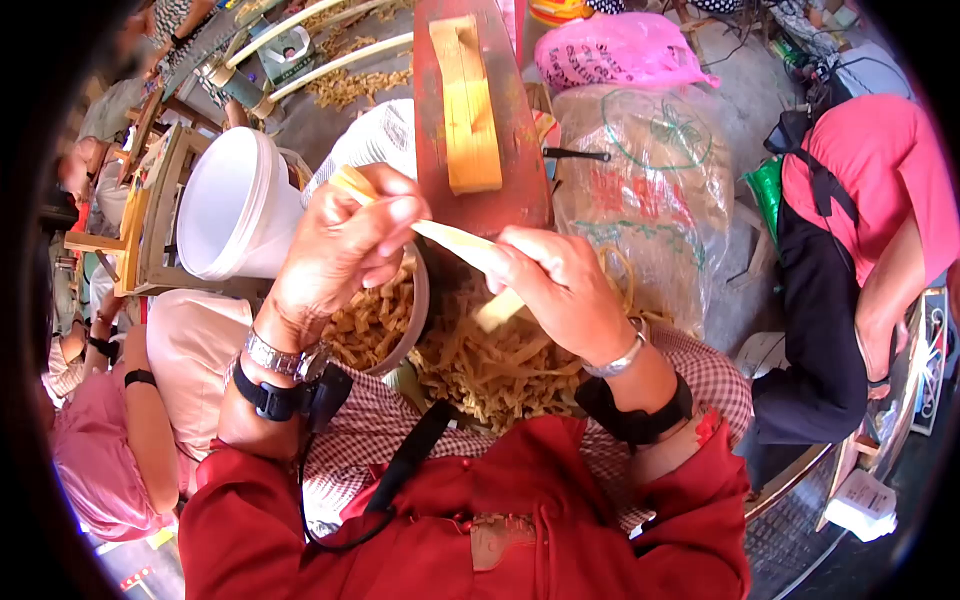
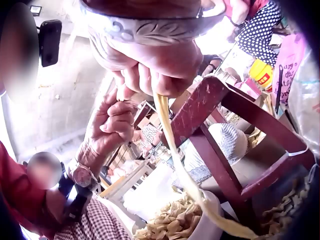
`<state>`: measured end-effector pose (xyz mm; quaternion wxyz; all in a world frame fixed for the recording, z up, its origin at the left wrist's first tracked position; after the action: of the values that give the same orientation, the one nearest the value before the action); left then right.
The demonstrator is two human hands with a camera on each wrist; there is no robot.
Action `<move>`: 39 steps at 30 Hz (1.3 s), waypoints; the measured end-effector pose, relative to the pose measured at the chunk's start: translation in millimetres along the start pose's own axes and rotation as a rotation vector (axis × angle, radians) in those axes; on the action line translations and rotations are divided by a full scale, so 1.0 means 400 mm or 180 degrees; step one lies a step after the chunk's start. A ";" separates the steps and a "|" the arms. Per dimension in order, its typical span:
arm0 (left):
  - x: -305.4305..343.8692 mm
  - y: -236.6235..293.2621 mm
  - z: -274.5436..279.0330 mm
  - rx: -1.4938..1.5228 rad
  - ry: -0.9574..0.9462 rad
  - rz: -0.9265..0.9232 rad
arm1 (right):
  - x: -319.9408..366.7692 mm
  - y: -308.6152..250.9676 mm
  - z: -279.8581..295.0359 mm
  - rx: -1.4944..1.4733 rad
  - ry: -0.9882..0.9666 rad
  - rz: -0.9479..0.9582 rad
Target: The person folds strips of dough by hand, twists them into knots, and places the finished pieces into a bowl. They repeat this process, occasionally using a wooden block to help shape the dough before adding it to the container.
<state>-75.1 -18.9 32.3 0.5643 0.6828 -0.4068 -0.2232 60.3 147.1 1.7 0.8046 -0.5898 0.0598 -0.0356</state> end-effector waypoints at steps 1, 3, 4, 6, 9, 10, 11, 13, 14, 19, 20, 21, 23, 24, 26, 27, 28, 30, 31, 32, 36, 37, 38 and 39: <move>-0.001 0.005 0.002 0.0038 0.0044 -0.0250 | 0.000 -0.011 0.014 0.0192 0.0065 0.0118; -0.014 0.010 0.003 0.0299 0.0095 -0.0385 | -0.012 -0.031 0.025 0.0167 0.0236 0.0285; -0.024 0.016 0.003 0.0245 0.0125 -0.0417 | -0.024 -0.033 0.035 0.0313 0.0327 0.0350; -0.052 0.032 0.003 0.0142 0.0193 -0.0467 | -0.054 -0.032 0.057 0.0585 0.0532 0.0428; -0.113 0.060 -0.008 -0.0035 0.0369 -0.0702 | -0.125 -0.034 0.095 0.0781 0.0898 0.0463; -0.139 0.057 0.003 0.0140 0.0220 -0.0761 | -0.147 -0.040 0.101 0.0819 0.1040 0.0440; -0.156 0.056 0.004 0.0033 0.0343 -0.0842 | -0.169 -0.036 0.110 0.0958 0.1155 0.0501; -0.184 0.053 -0.001 -0.0189 0.0584 -0.0976 | -0.202 -0.025 0.122 0.1221 0.1389 0.0599; -0.200 0.046 0.003 -0.0167 0.0629 -0.1015 | -0.208 -0.027 0.125 0.1276 0.1464 0.0524; -0.250 0.031 0.015 -0.0408 0.0941 -0.1078 | -0.251 -0.014 0.121 0.2069 0.1800 0.0460; -0.255 0.030 0.017 -0.0449 0.1020 -0.1072 | -0.255 -0.013 0.117 0.2232 0.1848 0.0427; -0.260 0.024 0.023 -0.0483 0.1014 -0.1049 | -0.259 -0.008 0.111 0.2403 0.1817 0.0350; -0.269 -0.003 0.046 -0.0553 0.1016 -0.1010 | -0.264 0.005 0.095 0.2738 0.1741 0.0209; -0.277 -0.022 0.057 -0.0654 0.1102 -0.0883 | -0.270 0.026 0.087 0.2760 0.1624 0.0071; -0.284 -0.055 0.076 -0.1020 0.1439 -0.0914 | -0.266 0.058 0.080 0.2850 0.1531 -0.0052; -0.277 -0.050 0.087 -0.1266 0.1601 -0.0941 | -0.259 0.067 0.078 0.2894 0.1478 -0.0119; -0.266 -0.044 0.103 -0.1341 0.1346 -0.0652 | -0.248 0.071 0.080 0.2855 0.1567 -0.0082; -0.231 -0.012 0.116 -0.1491 0.0821 -0.0081 | -0.232 0.064 0.091 0.1869 0.1573 0.0180; -0.204 0.012 0.097 -0.1615 0.0474 0.0053 | -0.223 0.049 0.089 0.1356 0.1566 0.0296; -0.168 0.039 0.070 -0.1731 0.0123 0.0191 | -0.206 0.026 0.085 0.1022 0.1409 0.0108; -0.069 0.019 -0.008 -0.1588 -0.0844 0.0676 | -0.151 -0.022 0.065 0.0669 0.1176 0.0303; -0.059 -0.009 -0.006 -0.1975 -0.1094 0.0723 | -0.134 -0.033 0.060 0.0796 0.1084 0.0302; -0.048 -0.026 -0.015 -0.1891 -0.1183 0.0969 | -0.118 -0.043 0.056 0.0921 0.0990 0.0307; -0.037 -0.042 -0.027 -0.1809 -0.1267 0.1211 | -0.102 -0.050 0.052 0.1043 0.0892 0.0318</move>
<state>-70.4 0.0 16.6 0.6723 0.3551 -0.5495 -0.3464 22.9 166.0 29.2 0.8742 -0.4367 0.1937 -0.0866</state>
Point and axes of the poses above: each hand's wrist, its own x-axis away from the middle knuckle, its own z-axis out of the back of the hand, y = z × x, the point moved 1 cm from there along -x, towards the middle knuckle, and after that the axes turned 2 degrees about -z, right-handed, at the moved point
